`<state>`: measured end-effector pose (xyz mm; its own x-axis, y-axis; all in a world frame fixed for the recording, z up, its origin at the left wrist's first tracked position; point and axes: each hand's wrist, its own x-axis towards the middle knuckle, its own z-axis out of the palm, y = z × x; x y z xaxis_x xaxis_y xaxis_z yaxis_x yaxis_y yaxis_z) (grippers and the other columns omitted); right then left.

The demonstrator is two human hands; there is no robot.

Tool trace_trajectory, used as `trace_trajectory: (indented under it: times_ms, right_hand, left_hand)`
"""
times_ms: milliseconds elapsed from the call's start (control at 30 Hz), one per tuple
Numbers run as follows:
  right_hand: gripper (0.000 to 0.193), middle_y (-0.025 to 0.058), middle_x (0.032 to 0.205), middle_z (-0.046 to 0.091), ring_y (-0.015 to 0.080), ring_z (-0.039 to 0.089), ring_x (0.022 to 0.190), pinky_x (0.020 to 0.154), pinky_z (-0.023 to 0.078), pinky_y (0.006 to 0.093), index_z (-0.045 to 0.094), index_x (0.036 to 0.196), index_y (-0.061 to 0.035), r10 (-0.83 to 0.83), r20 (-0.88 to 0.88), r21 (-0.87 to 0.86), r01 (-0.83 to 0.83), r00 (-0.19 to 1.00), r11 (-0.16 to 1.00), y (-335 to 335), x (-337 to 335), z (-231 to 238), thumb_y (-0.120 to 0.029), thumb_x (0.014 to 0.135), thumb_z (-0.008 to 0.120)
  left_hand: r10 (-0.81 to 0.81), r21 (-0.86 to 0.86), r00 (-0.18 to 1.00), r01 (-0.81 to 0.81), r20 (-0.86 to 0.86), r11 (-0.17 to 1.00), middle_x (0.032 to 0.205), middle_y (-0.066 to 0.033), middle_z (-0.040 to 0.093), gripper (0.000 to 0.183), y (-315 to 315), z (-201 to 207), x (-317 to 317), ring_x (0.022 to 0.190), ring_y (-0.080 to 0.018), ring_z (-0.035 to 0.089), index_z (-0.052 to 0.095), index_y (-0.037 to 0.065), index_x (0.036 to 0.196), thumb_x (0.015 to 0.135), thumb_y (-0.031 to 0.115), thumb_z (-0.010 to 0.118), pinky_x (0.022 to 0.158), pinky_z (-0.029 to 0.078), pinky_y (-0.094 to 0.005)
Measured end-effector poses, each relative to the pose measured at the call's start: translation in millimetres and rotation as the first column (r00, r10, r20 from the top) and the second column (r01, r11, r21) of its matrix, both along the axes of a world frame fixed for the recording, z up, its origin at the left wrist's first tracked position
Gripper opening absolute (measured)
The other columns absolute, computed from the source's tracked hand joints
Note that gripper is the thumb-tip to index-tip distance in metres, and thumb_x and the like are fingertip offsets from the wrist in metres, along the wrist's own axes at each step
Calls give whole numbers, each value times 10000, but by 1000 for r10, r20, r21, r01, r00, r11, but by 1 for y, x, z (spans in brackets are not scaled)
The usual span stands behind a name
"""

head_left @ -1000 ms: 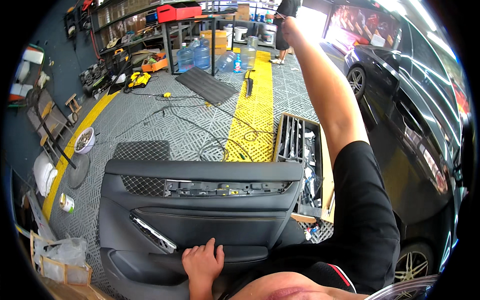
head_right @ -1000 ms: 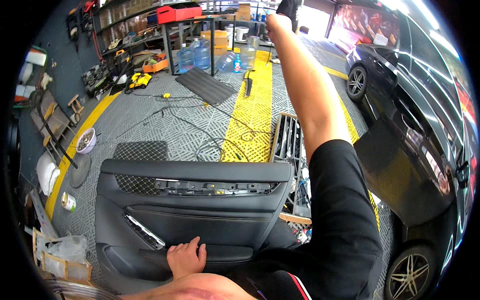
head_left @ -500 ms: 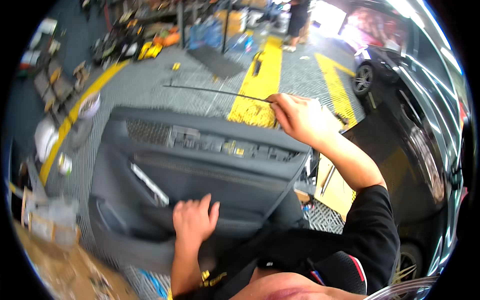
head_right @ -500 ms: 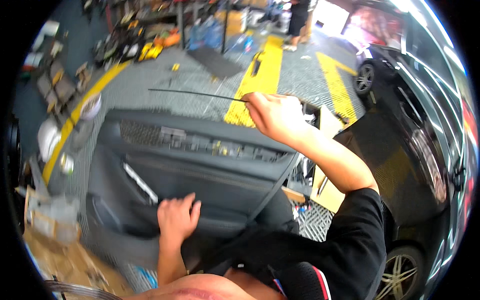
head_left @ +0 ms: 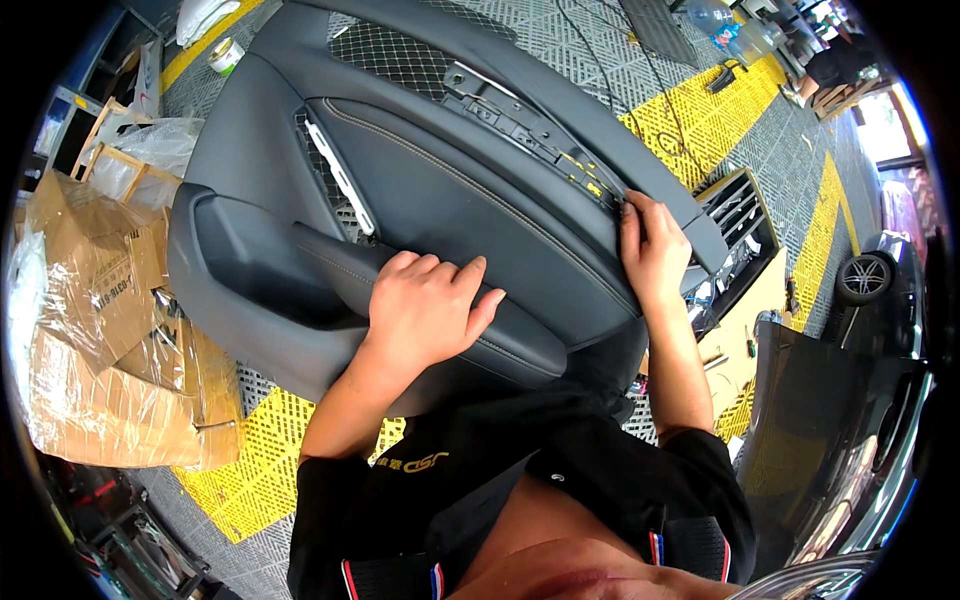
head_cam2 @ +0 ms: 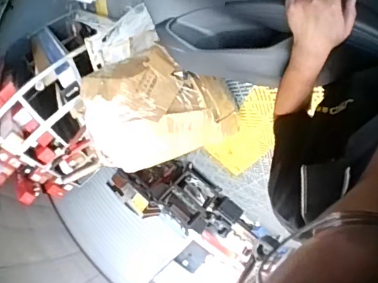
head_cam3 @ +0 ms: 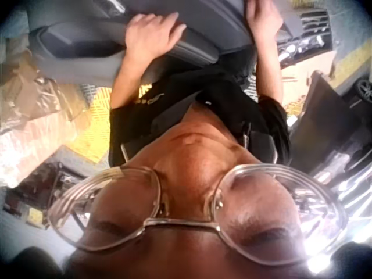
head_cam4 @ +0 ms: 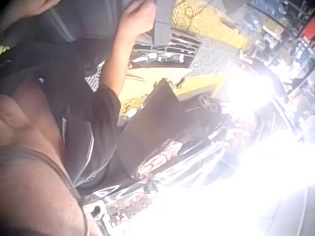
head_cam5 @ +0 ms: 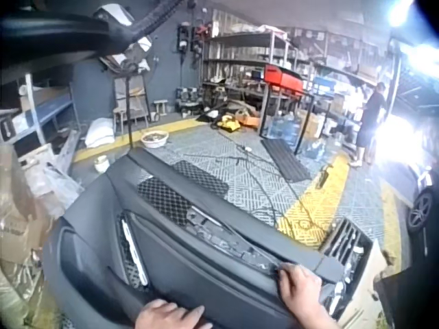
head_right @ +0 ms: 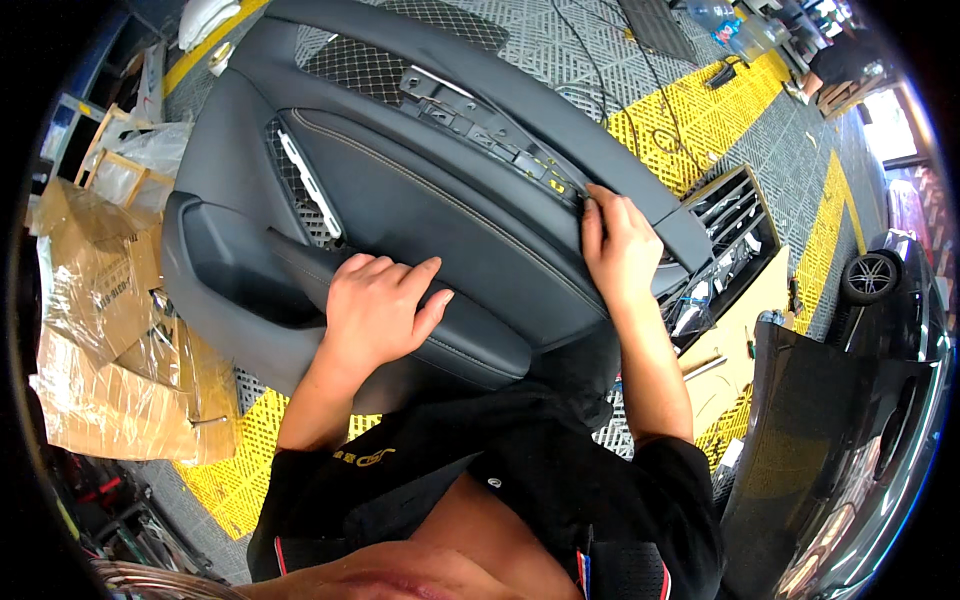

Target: The person installs a trim strip onto a car door panel. Using a pry tool and their hands, they align the trim and press the mounting clips into the slots along the top edge of the panel.

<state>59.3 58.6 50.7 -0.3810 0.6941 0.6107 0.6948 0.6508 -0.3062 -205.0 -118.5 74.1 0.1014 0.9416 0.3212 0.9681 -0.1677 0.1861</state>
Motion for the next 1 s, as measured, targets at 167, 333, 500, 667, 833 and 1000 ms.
trace_trajectory:
  times_ms: [167,333,500,667,833,1000]
  right_hand:
    - [139,107,865,724,298,732,788,715,580,381,741,1107,-101,-40,-7,-11,40,999,999,6,-3,-8,-118,970,729]
    - [157,86,956,778,98,703,857,776,550,259,661,1206,7,-275,-498,-310,128,822,942,15,12,-26,-88,1095,603]
    - [79,115,920,737,233,708,830,798,566,355,658,1114,-14,-145,-470,-122,98,871,988,20,19,-29,-57,1064,615]
    - [115,146,1032,724,352,693,968,854,554,411,693,1095,-42,-163,-408,-118,126,898,985,22,12,-16,-42,980,693]
    - [164,148,1031,711,354,685,982,873,555,408,691,1110,-26,-142,-420,-51,133,896,990,24,16,-10,-26,950,727]
    - [157,139,1034,721,325,696,970,863,559,383,714,1081,-29,-167,-455,-102,135,875,986,30,22,-7,-29,933,768]
  left_hand:
    - [-126,-85,991,130,48,988,894,-29,744,373,16,11,-9,815,-224,693,769,86,1151,893,354,779,785,534,-380]
    - [-417,-309,908,408,40,859,1222,-53,732,416,67,48,-27,1166,-253,653,736,71,1221,932,369,747,951,529,-404]
    - [-522,-158,835,500,-175,852,1154,-54,726,355,164,63,-8,1147,-265,637,754,76,1156,924,344,752,957,519,-415]
    - [-602,-74,784,599,-150,798,1039,-35,685,273,206,20,11,1001,-254,635,761,110,1088,913,320,762,870,535,-404]
    - [-636,60,766,642,-95,764,1016,-25,641,250,201,6,19,963,-244,623,754,111,1070,885,277,780,828,524,-391]
    - [-615,26,777,623,-134,782,986,-36,622,242,203,3,29,943,-257,612,730,108,1038,876,280,783,827,520,-401]
